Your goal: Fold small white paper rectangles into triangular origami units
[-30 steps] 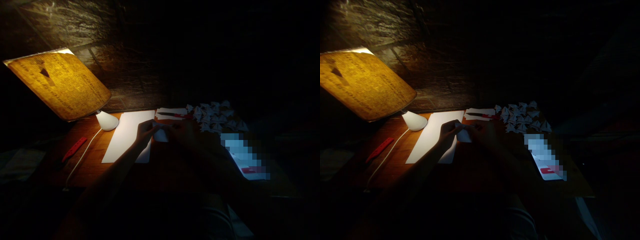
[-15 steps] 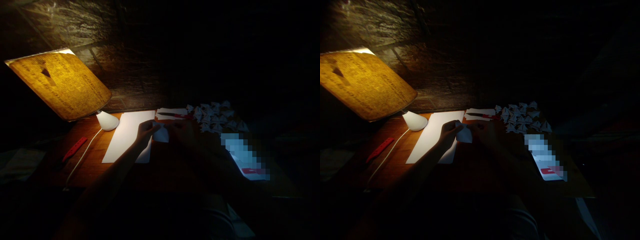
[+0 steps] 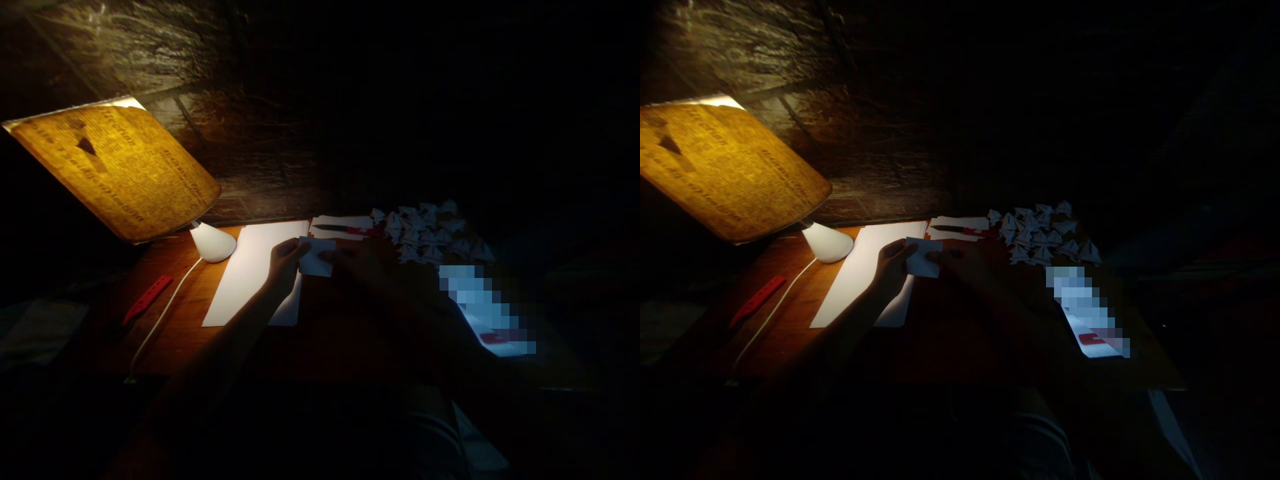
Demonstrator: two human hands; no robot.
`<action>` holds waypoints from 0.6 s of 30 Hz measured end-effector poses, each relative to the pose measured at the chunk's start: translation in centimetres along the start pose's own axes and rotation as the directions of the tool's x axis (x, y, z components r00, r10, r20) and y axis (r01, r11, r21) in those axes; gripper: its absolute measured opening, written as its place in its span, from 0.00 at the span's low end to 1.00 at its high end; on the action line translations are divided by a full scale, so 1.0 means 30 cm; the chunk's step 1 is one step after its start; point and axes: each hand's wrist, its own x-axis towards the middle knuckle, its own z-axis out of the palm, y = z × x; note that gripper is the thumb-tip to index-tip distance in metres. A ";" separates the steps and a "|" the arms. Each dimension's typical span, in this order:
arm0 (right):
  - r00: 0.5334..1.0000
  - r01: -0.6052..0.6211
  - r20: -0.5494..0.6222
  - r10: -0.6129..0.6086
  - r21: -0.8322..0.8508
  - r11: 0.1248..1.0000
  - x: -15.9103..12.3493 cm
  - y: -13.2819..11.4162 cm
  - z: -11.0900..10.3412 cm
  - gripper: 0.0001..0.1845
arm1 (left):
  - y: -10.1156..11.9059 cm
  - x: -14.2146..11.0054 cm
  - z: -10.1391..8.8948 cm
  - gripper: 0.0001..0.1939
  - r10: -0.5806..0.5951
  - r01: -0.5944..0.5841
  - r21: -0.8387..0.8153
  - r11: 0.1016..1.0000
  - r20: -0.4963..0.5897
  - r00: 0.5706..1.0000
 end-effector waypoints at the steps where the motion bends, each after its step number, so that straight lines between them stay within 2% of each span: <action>1: 1.000 -0.014 0.013 0.014 -0.015 1.000 -0.004 -0.003 0.004 0.28 | 0.004 0.001 0.001 0.25 0.000 0.000 -0.012 1.000 -0.013 1.000; 5: 0.998 -0.054 0.028 0.056 -0.066 0.996 -0.011 -0.012 0.011 0.29 | 0.013 0.000 0.007 0.26 -0.004 0.002 -0.036 0.999 -0.049 0.999; 11: 1.000 -0.019 -0.022 0.018 -0.063 0.998 -0.004 0.003 0.007 0.27 | 0.006 0.001 0.004 0.25 -0.008 0.007 -0.021 1.000 -0.051 0.999; 15: 1.000 -0.016 0.014 0.016 0.001 1.000 -0.001 0.016 0.011 0.23 | 0.007 -0.004 0.005 0.25 -0.034 0.034 0.002 0.999 -0.026 0.999; 18: 1.000 -0.015 0.002 0.015 0.037 0.999 0.004 0.023 0.011 0.22 | 0.004 -0.012 0.011 0.24 -0.040 0.038 0.051 0.998 0.034 0.999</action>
